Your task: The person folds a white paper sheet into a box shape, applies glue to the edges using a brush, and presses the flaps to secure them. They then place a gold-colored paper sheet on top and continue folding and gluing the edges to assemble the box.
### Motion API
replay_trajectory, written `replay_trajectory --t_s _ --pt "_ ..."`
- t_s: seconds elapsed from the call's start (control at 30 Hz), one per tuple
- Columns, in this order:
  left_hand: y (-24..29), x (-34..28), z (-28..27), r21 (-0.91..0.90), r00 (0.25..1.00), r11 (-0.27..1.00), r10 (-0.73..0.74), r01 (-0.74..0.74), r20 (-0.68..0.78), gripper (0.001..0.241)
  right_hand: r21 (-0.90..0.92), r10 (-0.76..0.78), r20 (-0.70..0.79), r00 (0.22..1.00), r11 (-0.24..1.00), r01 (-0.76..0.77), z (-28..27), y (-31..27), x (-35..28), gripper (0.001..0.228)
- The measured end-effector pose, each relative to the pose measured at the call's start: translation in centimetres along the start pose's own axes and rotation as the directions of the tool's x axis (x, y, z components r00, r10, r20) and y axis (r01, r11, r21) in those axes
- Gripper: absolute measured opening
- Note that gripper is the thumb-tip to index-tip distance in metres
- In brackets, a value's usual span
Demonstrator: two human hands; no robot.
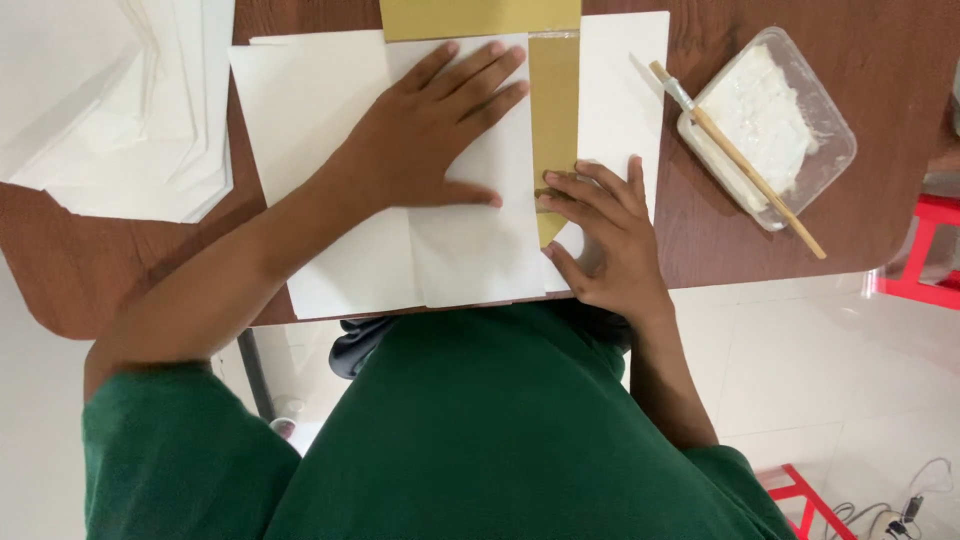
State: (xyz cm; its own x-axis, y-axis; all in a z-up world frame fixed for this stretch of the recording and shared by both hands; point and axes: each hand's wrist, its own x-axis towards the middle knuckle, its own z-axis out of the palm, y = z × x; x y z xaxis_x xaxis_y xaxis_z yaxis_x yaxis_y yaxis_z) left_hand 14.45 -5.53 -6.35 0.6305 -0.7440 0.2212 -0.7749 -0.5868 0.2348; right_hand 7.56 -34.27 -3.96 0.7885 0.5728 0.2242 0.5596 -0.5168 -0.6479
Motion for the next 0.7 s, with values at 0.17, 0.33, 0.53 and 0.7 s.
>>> replay_trajectory --t_s 0.17,0.33,0.53,0.7 --pt "-0.7 1.3 -0.2 -0.096 0.999 0.995 0.027 -0.023 0.044 0.110 0.023 0.031 0.003 1.000 0.999 -0.031 -0.1 -0.6 0.0 0.032" --pt "-0.7 1.1 -0.8 -0.132 0.994 0.986 0.107 -0.103 0.024 0.115 0.060 0.041 -0.006 0.999 0.997 -0.041 -0.3 -0.9 0.0 0.031" --pt "-0.6 1.2 -0.8 -0.128 0.994 0.990 0.063 -0.052 0.084 0.122 -0.033 0.112 0.028 0.993 0.993 -0.111 -0.2 -2.1 0.4 0.033" --pt "-0.8 0.8 0.1 0.019 0.993 0.993 0.114 -0.114 -0.034 0.079 -0.233 -0.066 0.023 0.998 0.970 0.070 0.6 -4.8 2.0 0.019"
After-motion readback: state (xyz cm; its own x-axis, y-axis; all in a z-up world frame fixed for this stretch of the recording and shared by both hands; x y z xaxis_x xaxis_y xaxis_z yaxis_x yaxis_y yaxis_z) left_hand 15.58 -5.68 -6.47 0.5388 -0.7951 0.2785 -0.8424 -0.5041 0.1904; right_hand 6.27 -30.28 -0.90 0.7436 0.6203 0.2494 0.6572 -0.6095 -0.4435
